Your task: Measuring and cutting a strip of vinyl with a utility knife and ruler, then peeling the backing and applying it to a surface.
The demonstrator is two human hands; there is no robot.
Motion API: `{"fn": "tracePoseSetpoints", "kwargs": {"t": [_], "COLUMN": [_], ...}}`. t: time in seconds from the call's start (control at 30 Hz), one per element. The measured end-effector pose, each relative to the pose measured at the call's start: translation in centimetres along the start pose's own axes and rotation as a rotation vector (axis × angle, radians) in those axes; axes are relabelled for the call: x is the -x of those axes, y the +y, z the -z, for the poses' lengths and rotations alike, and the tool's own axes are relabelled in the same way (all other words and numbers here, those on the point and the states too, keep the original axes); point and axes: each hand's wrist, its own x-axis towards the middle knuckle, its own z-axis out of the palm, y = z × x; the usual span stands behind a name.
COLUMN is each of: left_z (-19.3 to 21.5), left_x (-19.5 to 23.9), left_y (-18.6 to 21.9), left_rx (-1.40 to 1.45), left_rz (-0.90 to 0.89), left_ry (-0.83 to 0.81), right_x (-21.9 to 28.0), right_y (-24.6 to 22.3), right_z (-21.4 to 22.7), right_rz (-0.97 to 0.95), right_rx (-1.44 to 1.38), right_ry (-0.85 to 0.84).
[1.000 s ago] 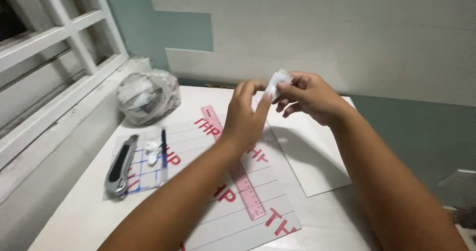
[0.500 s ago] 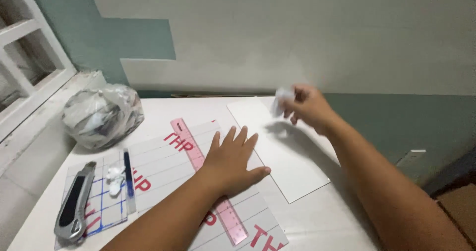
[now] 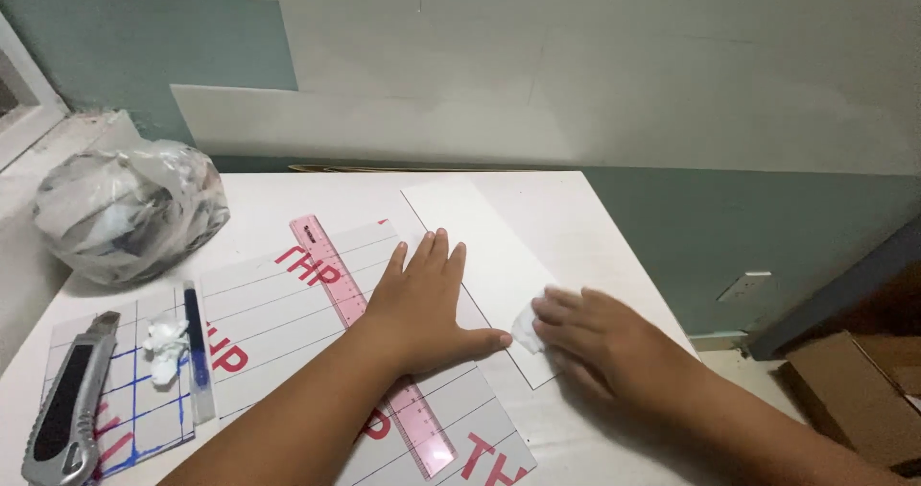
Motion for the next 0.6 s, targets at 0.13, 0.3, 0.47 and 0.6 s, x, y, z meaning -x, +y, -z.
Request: {"fn": "tracePoseSetpoints", "kwargs": {"t": [0.13,0.3,0.47,0.6], "left_z": [-0.6,-0.2,-0.3,-0.3], "left_x": [-0.5,0.0,0.0,0.1], "left_y": [0.5,0.9,1.1,1.1], "left_rx": [-0.081,-0.058,-0.076,-0.082], "left_rz": [0.003,0.011,0.021,0.017], "left_ry": [-0.012,-0.044,-0.057,-0.064], "right_x": [1.7,2.0,0.3,-4.1], "right_y": [0.0,0.0,1.0,3.0], "right_z": [1.5,1.5,1.5,0.7], "right_rz": [-0.050,-0.023,-0.017,-0.137], "right_rx": [-0.118,-0.099,-0.067,-0.046], "right_ry": [-0.294,-0.424,-0.475,-0.575]}}
